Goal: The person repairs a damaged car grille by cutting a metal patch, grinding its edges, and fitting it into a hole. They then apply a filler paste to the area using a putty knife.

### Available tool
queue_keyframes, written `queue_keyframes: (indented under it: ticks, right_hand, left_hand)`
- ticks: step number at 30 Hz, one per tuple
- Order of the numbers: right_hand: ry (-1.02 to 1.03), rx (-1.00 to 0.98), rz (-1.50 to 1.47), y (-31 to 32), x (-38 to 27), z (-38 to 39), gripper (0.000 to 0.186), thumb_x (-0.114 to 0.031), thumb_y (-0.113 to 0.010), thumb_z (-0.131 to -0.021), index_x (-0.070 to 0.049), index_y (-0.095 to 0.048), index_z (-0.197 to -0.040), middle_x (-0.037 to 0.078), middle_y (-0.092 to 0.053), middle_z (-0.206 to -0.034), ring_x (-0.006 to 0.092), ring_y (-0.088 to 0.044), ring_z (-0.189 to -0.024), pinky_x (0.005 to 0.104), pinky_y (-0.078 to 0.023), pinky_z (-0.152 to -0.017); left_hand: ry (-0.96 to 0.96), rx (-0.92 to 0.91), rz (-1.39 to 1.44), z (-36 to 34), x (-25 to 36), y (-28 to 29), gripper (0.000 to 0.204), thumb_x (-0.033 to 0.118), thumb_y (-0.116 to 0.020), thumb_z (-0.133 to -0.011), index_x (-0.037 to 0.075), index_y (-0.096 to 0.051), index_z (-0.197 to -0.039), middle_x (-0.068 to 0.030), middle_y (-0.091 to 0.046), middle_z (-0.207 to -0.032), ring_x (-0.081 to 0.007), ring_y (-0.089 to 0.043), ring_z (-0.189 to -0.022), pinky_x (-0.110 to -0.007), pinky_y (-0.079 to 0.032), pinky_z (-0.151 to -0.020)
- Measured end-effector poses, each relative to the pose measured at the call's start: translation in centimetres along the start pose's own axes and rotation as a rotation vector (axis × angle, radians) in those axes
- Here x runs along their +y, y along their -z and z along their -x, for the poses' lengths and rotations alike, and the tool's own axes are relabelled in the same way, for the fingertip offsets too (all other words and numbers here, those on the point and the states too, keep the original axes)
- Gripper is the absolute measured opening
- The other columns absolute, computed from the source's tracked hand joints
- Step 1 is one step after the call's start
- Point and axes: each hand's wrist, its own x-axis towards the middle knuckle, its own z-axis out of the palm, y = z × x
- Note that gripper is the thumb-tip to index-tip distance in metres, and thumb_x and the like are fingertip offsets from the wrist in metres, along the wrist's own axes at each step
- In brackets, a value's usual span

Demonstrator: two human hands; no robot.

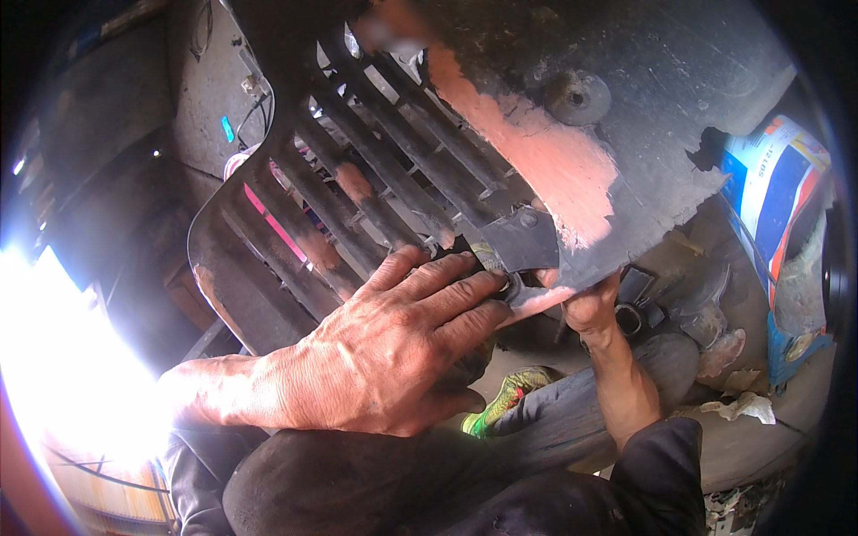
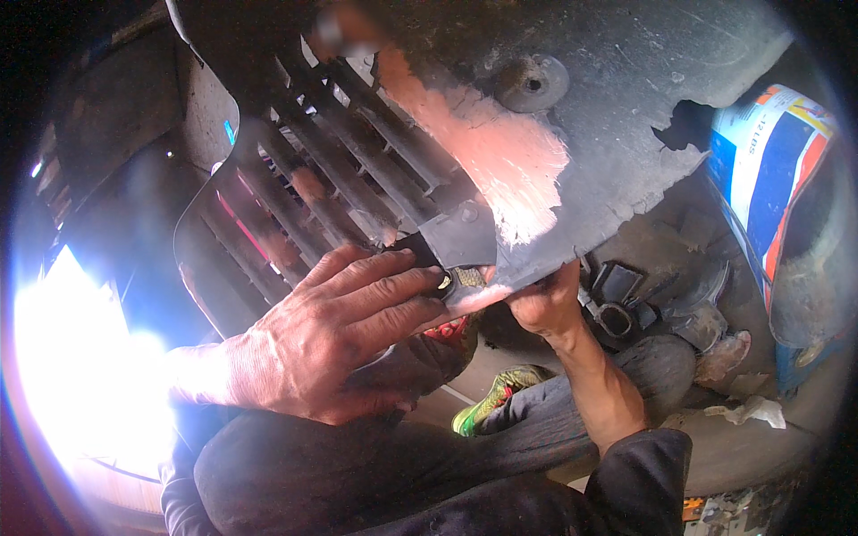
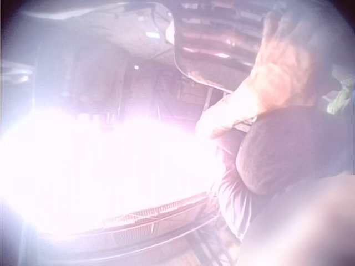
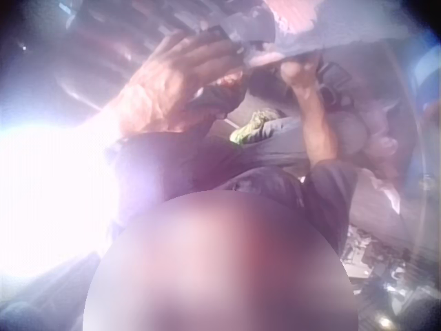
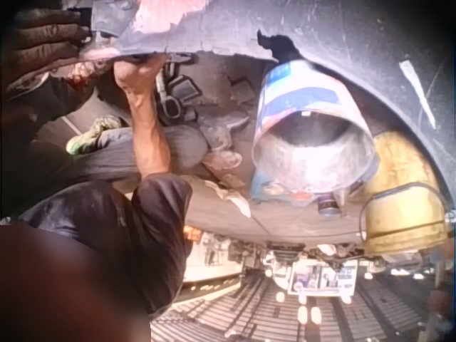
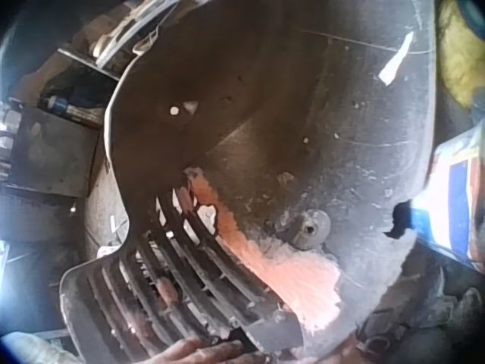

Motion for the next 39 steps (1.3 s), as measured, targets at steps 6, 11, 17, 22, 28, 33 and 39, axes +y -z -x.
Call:
queue_keyframes:
  ticks: [6, 11, 17, 22, 28, 33, 39]
  right_hand:
    - [-0.065, -0.046, 0.024, 0.2, 0.5, 0.0, 0.052, 0.000, -0.081, -0.075, 0.003, -0.057, -0.120, 0.012, -0.063, -0.110, 0.0225, -0.063, -0.095, 0.0381, -0.052, -0.088]
    - [-0.069, -0.034, 0.026, 0.1, 0.4, -0.1, 0.054, 0.000, -0.081, -0.075, 0.003, -0.056, -0.122, 0.013, -0.063, -0.111, 0.0240, -0.063, -0.096, 0.0385, -0.052, -0.088]
    - [0.007, -0.051, 0.058, 0.4, 0.6, 0.3, 0.057, -0.002, -0.083, -0.074, 0.003, -0.055, -0.123, 0.015, -0.062, -0.116, 0.0254, -0.063, -0.099, 0.0388, -0.052, -0.089]
    - [0.006, -0.062, 0.140, 0.6, 0.8, 0.4, 0.058, -0.001, -0.084, -0.074, 0.002, -0.055, -0.124, 0.013, -0.062, -0.116, 0.0229, -0.063, -0.100, 0.0376, -0.052, -0.089]
    - [-0.117, -0.071, -0.173, 1.4, 3.2, 2.1, 0.073, 0.005, -0.080, -0.076, -0.003, -0.041, -0.137, 0.009, -0.062, -0.115, 0.0204, -0.065, -0.097, 0.0347, -0.055, -0.087]
    - [0.007, -0.010, -0.119, 3.0, 5.5, 0.6, 0.065, -0.005, -0.079, -0.078, -0.002, -0.045, -0.133, 0.011, -0.066, -0.116, 0.0197, -0.068, -0.099, 0.0310, -0.058, -0.082]
    - [-0.150, -0.193, 0.266, 5.3, -1.6, -1.7, 0.047, -0.007, -0.075, -0.075, 0.001, -0.065, -0.120, 0.006, -0.074, -0.103, 0.0141, -0.068, -0.099, 0.0305, -0.055, -0.087]
  left_hand:
    - [0.004, 0.002, 0.004, 0.0, 0.2, 0.1, 0.082, 0.035, -0.087, -0.072, 0.004, -0.054, -0.140, -0.0202, -0.051, -0.145, -0.0397, -0.046, -0.137, -0.054, -0.037, -0.110]
    - [-0.003, 0.007, 0.011, 0.0, 0.2, 0.1, 0.082, 0.034, -0.087, -0.070, 0.003, -0.054, -0.139, -0.0199, -0.051, -0.145, -0.0396, -0.047, -0.137, -0.054, -0.037, -0.109]
    - [-0.005, 0.004, 0.009, 0.0, 0.2, 0.2, 0.083, 0.035, -0.087, -0.070, 0.004, -0.054, -0.140, -0.0197, -0.051, -0.146, -0.0396, -0.047, -0.136, -0.054, -0.038, -0.109]
    - [0.003, 0.009, 0.013, 0.0, 0.2, 0.0, 0.076, 0.033, -0.079, -0.078, 0.003, -0.052, -0.142, -0.0199, -0.053, -0.145, -0.0393, -0.047, -0.137, -0.054, -0.033, -0.112]
    - [0.033, 0.069, -0.074, 1.7, -0.1, 2.2, 0.083, 0.041, -0.087, -0.069, -0.001, -0.058, -0.134, -0.0225, -0.052, -0.144, -0.0420, -0.048, -0.135, -0.057, -0.038, -0.108]
    - [-0.022, 0.392, 0.005, 5.9, 0.5, 2.3, 0.070, 0.044, -0.081, -0.079, -0.008, -0.063, -0.121, -0.0268, -0.064, -0.119, -0.0418, -0.067, -0.102, -0.044, -0.054, -0.088]
    - [-0.315, -0.129, 0.643, 7.9, -1.0, -5.7, 0.056, 0.041, -0.067, -0.096, -0.007, -0.061, -0.123, -0.0278, -0.065, -0.118, -0.0404, -0.065, -0.111, -0.047, -0.052, -0.095]
